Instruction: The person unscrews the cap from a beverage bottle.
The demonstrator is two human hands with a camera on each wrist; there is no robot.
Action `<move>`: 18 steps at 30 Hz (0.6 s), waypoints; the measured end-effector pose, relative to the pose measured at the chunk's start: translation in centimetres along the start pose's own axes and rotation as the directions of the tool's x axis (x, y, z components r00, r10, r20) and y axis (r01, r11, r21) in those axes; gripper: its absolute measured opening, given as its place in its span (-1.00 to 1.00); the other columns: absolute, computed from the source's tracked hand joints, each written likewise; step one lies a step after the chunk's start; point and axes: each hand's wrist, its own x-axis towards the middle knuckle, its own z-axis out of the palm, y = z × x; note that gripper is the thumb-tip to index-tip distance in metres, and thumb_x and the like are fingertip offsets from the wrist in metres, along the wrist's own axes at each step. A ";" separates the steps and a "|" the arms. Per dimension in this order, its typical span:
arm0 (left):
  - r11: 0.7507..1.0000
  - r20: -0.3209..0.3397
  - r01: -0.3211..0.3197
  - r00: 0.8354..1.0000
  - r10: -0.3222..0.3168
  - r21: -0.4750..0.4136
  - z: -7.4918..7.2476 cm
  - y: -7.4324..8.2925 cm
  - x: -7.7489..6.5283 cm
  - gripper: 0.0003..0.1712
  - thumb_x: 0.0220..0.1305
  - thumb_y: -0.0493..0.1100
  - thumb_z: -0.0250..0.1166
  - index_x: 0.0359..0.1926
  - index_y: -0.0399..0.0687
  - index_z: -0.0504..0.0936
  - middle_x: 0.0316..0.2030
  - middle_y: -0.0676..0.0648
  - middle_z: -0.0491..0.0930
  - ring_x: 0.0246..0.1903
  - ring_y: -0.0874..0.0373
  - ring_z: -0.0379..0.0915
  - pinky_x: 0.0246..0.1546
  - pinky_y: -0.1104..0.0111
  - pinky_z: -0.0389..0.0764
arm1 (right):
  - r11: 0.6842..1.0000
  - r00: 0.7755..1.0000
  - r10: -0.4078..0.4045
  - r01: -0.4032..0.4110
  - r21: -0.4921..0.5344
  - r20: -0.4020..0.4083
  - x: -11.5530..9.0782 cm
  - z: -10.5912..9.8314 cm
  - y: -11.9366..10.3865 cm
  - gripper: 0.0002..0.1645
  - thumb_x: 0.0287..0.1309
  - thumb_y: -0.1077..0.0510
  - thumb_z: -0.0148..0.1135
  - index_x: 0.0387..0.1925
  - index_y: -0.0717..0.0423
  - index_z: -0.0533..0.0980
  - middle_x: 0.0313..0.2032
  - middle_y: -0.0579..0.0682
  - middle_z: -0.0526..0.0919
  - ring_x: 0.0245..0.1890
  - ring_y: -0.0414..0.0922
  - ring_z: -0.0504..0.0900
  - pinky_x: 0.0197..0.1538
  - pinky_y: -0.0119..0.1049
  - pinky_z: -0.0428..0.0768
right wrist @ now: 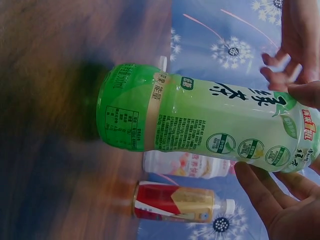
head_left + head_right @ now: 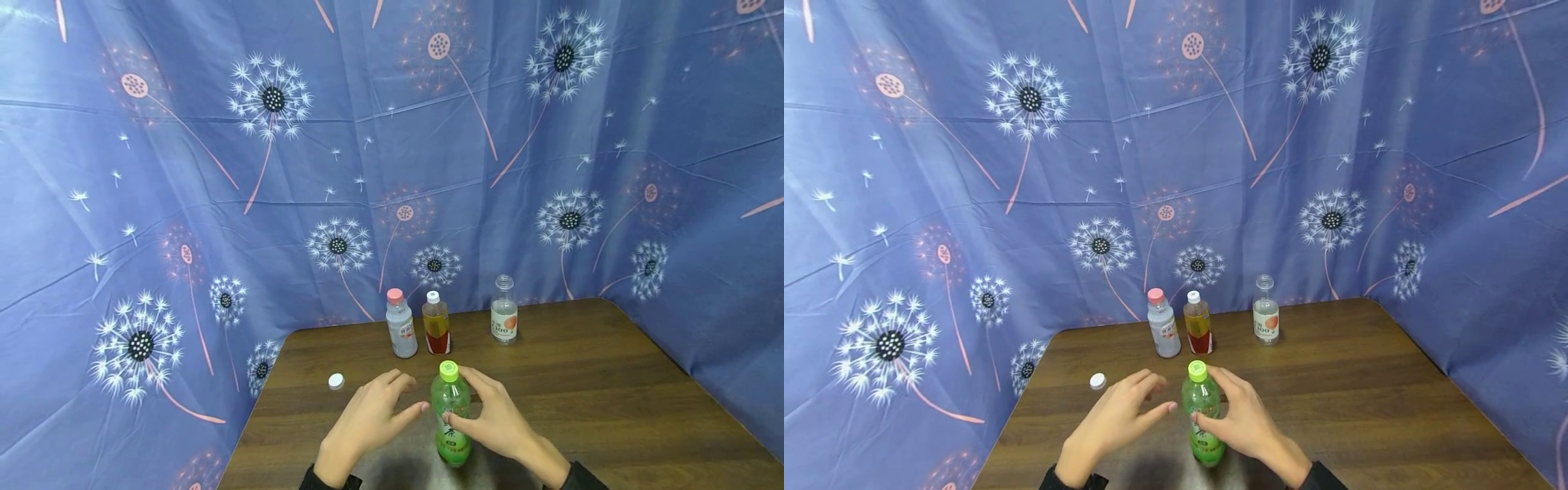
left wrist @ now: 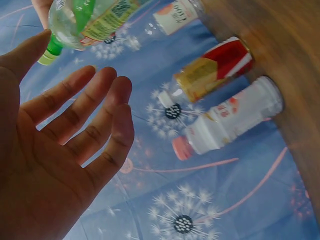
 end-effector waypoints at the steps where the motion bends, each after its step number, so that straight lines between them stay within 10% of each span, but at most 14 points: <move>1: 1.000 -0.001 0.007 1.000 -0.007 0.001 0.1 -0.2 -0.2 -0.53 0.41 0.36 0.13 0.02 0.18 0.63 -0.10 0.14 0.65 -0.17 0.34 0.61 -0.25 0.40 0.63 | 1.000 1.000 0.009 -0.009 -0.010 -0.003 0.1 -0.2 0.0 -0.11 0.01 -0.16 0.56 0.36 -0.29 0.36 0.14 -0.33 0.58 -0.01 -0.31 0.66 -0.06 -0.35 0.69; 18: 0.997 0.047 0.081 0.996 -0.080 -0.013 1.7 -3.2 -4.2 -0.60 0.40 0.21 0.24 0.03 0.08 0.63 -0.11 0.17 0.59 -0.25 0.39 0.47 -0.30 0.44 0.59 | 0.976 0.992 0.022 -0.048 -0.213 -0.122 3.7 -4.7 1.8 -0.03 0.01 -0.15 0.57 0.41 0.01 0.36 0.25 0.07 0.59 0.19 0.11 0.63 0.09 0.10 0.65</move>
